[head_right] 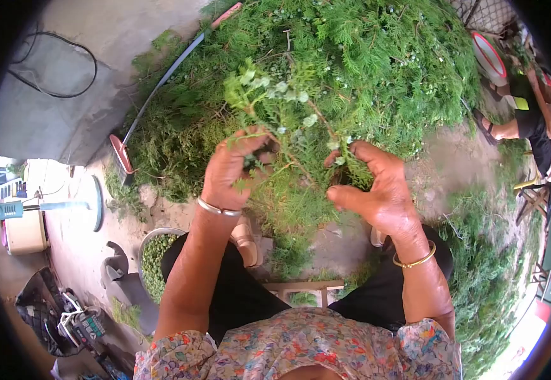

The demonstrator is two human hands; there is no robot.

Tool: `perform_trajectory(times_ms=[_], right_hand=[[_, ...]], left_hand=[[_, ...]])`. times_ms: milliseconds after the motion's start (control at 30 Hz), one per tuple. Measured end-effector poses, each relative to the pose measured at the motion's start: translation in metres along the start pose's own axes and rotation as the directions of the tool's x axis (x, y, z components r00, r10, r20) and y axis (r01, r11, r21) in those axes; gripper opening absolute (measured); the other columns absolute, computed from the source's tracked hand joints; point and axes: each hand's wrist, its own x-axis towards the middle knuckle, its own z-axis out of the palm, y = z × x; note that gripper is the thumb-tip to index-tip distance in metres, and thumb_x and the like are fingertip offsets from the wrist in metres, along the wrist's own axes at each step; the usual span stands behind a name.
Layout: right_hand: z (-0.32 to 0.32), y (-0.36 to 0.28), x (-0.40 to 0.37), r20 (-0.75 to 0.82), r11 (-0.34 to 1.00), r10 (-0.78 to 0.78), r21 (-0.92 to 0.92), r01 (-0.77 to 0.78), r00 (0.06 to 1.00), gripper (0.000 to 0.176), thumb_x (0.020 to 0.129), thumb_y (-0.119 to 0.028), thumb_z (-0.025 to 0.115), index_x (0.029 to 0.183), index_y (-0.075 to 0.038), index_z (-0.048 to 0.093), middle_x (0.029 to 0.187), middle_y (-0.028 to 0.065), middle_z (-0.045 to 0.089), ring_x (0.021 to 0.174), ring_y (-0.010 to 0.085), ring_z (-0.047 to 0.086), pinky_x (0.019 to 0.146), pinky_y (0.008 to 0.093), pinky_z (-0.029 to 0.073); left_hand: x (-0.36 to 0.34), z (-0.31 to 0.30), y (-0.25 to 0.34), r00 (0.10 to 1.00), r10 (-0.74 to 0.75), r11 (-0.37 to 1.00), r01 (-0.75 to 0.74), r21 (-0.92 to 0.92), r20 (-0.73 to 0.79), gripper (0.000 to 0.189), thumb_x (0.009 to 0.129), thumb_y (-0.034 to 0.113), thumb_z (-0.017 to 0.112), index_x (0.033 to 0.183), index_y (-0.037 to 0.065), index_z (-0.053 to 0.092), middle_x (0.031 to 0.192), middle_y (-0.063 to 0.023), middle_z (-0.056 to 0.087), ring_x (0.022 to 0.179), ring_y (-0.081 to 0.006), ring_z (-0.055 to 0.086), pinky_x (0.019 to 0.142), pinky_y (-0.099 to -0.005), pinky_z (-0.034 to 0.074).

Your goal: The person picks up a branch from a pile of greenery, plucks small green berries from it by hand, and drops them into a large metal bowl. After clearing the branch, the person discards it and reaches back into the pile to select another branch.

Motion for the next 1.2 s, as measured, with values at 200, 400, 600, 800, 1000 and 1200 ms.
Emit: perform_trajectory(times_ms=[200,400,600,800,1000,1200], right_hand=[[0.007,0.002,0.005,0.063,0.999,-0.037,-0.026,0.039,0.997,0.030,0.068,0.006,0.067,0.096,0.001,0.059,0.086,0.0041,0.057,0.066,0.0090,0.055,0.057,0.0243,0.050],[0.011,-0.002,0.005,0.141,0.998,-0.005,-0.065,0.014,0.990,0.031,0.068,0.005,0.068,0.097,0.002,0.059,0.087,0.0050,0.059,0.068,0.0086,0.056,0.058,0.0244,0.050],[0.007,0.004,0.005,0.133,0.985,0.079,0.143,-0.098,0.988,0.033,0.068,0.006,0.068,0.100,0.003,0.059,0.084,0.0054,0.059,0.065,0.0091,0.057,0.057,0.0247,0.049],[0.010,0.007,-0.002,0.103,0.950,0.089,0.291,-0.115,0.991,0.035,0.068,0.005,0.072,0.100,0.006,0.058,0.078,0.0084,0.060,0.061,0.0109,0.058,0.054,0.0253,0.049],[0.001,0.001,-0.006,-0.045,0.850,0.071,0.525,-0.037,0.997,0.036,0.066,0.011,0.070,0.099,0.004,0.058,0.080,0.0083,0.061,0.056,0.0153,0.058,0.050,0.0271,0.048],[-0.011,0.003,-0.002,0.067,0.829,0.059,0.552,-0.086,0.996,0.041,0.062,0.002,0.075,0.099,0.007,0.057,0.078,0.0104,0.061,0.053,0.0147,0.056,0.044,0.0266,0.045]], left_hand=[[0.005,-0.015,-0.034,0.733,0.457,0.360,-0.670,0.649,0.503,0.067,0.060,-0.003,0.068,0.124,0.009,0.052,0.103,-0.0072,0.062,0.095,-0.0274,0.057,0.084,-0.0345,0.043],[0.014,-0.001,-0.052,0.872,0.490,0.832,-0.471,0.293,0.008,0.020,0.081,0.012,0.067,0.099,0.007,0.060,0.080,-0.0033,0.062,0.065,-0.0118,0.056,0.050,-0.0264,0.043],[0.006,-0.004,-0.003,0.988,0.093,0.993,-0.102,-0.066,-0.123,0.024,0.080,0.005,0.064,0.102,0.006,0.055,0.084,-0.0054,0.060,0.062,-0.0133,0.055,0.041,-0.0220,0.039],[0.016,-0.011,0.001,0.901,0.244,0.962,-0.272,-0.028,-0.360,0.018,0.090,0.020,0.053,0.100,0.005,0.053,0.075,-0.0060,0.058,0.052,-0.0120,0.049,0.039,-0.0166,0.033],[0.016,-0.032,0.029,0.996,0.047,0.890,-0.075,-0.449,-0.073,0.026,0.089,0.028,0.058,0.085,0.003,0.050,0.068,-0.0040,0.048,0.053,-0.0093,0.044,0.039,-0.0181,0.032],[0.002,0.009,-0.009,0.978,-0.010,0.904,0.099,-0.417,0.210,0.020,0.085,0.026,0.062,0.085,0.007,0.057,0.073,-0.0106,0.057,0.052,-0.0143,0.050,0.037,-0.0196,0.036]])
